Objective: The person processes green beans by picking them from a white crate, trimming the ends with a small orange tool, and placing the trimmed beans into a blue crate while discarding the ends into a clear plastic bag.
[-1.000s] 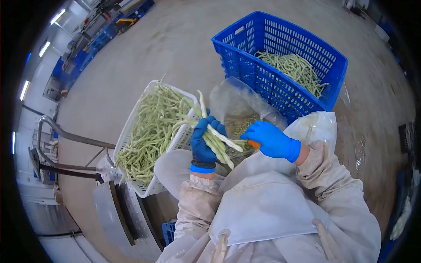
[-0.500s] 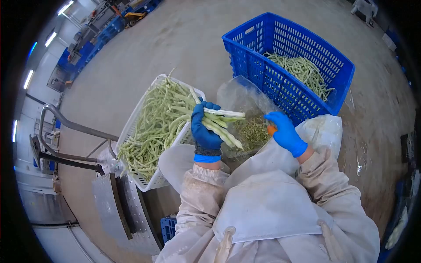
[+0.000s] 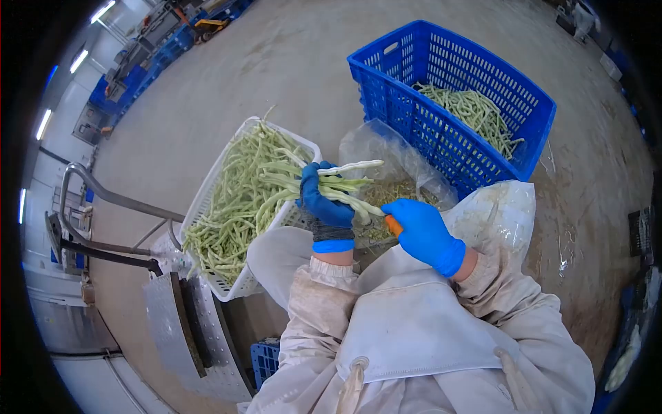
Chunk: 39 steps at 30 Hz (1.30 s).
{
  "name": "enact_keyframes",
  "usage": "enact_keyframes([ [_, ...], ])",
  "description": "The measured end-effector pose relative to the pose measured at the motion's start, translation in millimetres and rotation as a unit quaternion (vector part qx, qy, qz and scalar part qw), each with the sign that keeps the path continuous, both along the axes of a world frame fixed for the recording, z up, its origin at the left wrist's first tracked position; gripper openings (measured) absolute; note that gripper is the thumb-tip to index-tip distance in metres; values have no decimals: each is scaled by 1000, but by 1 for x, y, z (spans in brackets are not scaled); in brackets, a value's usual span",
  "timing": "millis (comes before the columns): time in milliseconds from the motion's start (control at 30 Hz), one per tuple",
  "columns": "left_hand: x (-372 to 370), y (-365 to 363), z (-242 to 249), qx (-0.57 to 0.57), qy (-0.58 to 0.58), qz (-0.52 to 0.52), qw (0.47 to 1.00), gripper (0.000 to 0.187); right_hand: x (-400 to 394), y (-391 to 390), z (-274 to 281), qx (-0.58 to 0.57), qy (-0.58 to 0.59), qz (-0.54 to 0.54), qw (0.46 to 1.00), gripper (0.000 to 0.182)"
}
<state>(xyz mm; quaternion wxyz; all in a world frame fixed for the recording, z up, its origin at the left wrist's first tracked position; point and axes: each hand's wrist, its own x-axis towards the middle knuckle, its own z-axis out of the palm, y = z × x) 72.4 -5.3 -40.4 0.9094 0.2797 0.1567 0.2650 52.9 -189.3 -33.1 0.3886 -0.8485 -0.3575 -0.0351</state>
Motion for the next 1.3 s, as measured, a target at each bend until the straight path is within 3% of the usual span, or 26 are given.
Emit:
enact_keyframes([
  [33,0,-3,3,-5,3,10,1000,17,0,0,-1,1,-2,2,1000,20],
  [100,0,-4,2,14,-9,10,1000,17,1,1,0,-107,-93,13,990,19],
  [233,-3,-2,2,27,0,-37,999,16,1,-1,6,-90,-157,40,983,15],
  [300,-7,-5,3,31,16,-55,998,17,-1,-5,13,-83,-159,155,971,15],
  [433,-10,-9,12,-2,-35,-154,987,18,8,-16,6,-23,-153,129,980,15],
  [500,-17,-19,22,62,-13,-141,988,21,12,-20,8,-64,-199,60,976,17],
  [567,-15,-28,28,88,-21,-126,988,26,4,-17,0,-103,-174,24,979,16],
  [667,-8,-42,8,345,33,-107,932,34,-1,2,-18,-153,-125,-19,980,14],
  [700,-9,-49,7,346,32,-109,931,34,-2,7,-18,-160,-102,-26,981,12],
  [767,-9,-56,9,530,21,-61,845,39,3,5,-12,-161,-92,-43,982,12],
  [800,-10,-55,14,433,29,-108,894,38,4,2,-7,-167,-78,-56,981,12],
  [833,-10,-52,10,432,29,-107,895,38,8,-4,2,-168,-79,-55,981,12],
  [900,-10,-46,-3,359,42,-126,924,36,21,-18,18,105,55,-98,988,16],
  [967,-18,-46,-4,338,51,-157,927,33,33,-20,22,278,126,-97,947,19],
  [1033,-22,-46,-8,277,51,-234,930,37,51,-29,41,395,161,-109,898,17],
  [1167,-26,-39,-5,223,34,-267,937,37,75,-61,42,485,104,-148,855,18],
  [1200,-27,-39,3,205,11,-267,942,33,81,-71,25,236,-31,-137,962,26],
  [1233,-28,-39,8,187,-11,-268,945,29,84,-77,13,-35,-165,-113,979,35],
  [1267,-30,-38,8,187,-10,-269,945,29,78,-84,-1,-177,-74,-124,974,39],
  [1300,-28,-37,10,183,-30,-265,946,28,70,-84,-9,-176,-77,-125,973,39],
])
